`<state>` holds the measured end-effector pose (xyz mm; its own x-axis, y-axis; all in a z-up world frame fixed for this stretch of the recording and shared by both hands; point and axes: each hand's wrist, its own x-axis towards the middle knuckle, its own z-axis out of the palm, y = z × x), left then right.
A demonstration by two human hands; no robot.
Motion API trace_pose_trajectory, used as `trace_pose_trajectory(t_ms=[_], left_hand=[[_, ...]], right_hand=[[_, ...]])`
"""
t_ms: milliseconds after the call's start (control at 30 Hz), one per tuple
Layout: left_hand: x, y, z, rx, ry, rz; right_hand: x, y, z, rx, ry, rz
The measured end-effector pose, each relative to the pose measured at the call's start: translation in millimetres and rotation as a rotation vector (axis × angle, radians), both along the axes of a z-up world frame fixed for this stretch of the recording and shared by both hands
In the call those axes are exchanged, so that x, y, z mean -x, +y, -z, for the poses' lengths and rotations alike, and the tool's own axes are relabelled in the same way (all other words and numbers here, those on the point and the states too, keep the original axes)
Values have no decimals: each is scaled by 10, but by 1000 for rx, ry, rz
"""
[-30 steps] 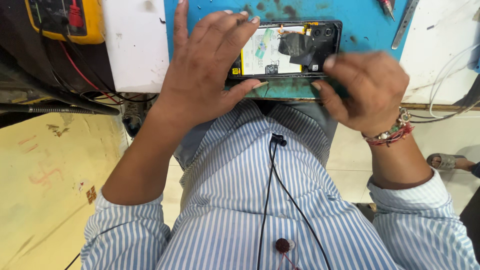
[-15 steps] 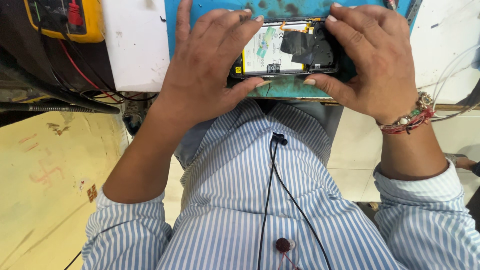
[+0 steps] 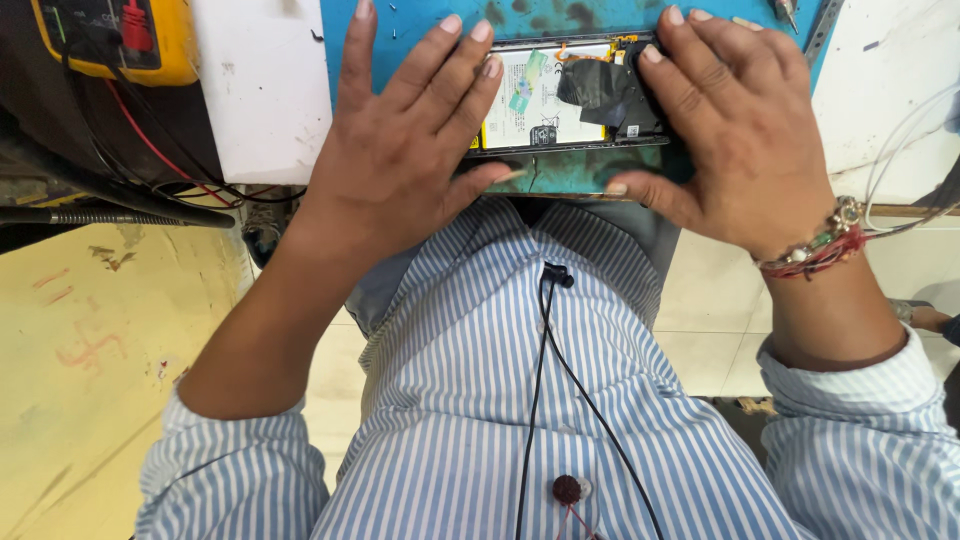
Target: The person disassembles a smartphone, removes the battery, and then reassembles the device. They use a red screwdriver to remove screws from the back cover and a plastic pry tool to disconnect internal components. The person carefully places the battery back into the chassis and secures the back cover.
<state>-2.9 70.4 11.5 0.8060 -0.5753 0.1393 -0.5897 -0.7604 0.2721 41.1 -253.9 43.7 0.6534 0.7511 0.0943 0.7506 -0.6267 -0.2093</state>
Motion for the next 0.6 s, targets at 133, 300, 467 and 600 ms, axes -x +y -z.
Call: trace_pose_trajectory(t_ms=[133,300,467,600], left_hand=[[71,-39,0,30,152,-8],[71,-32,-6,-39,161,3],[112,-89,-2,-48,142,-18],[108,-143,-119,-60,204,-51]], right_hand=[[113,27,112,102,26,23],[191,7,169,148,98,83],[296,131,85,163,149,173],[305,190,24,242,166,177]])
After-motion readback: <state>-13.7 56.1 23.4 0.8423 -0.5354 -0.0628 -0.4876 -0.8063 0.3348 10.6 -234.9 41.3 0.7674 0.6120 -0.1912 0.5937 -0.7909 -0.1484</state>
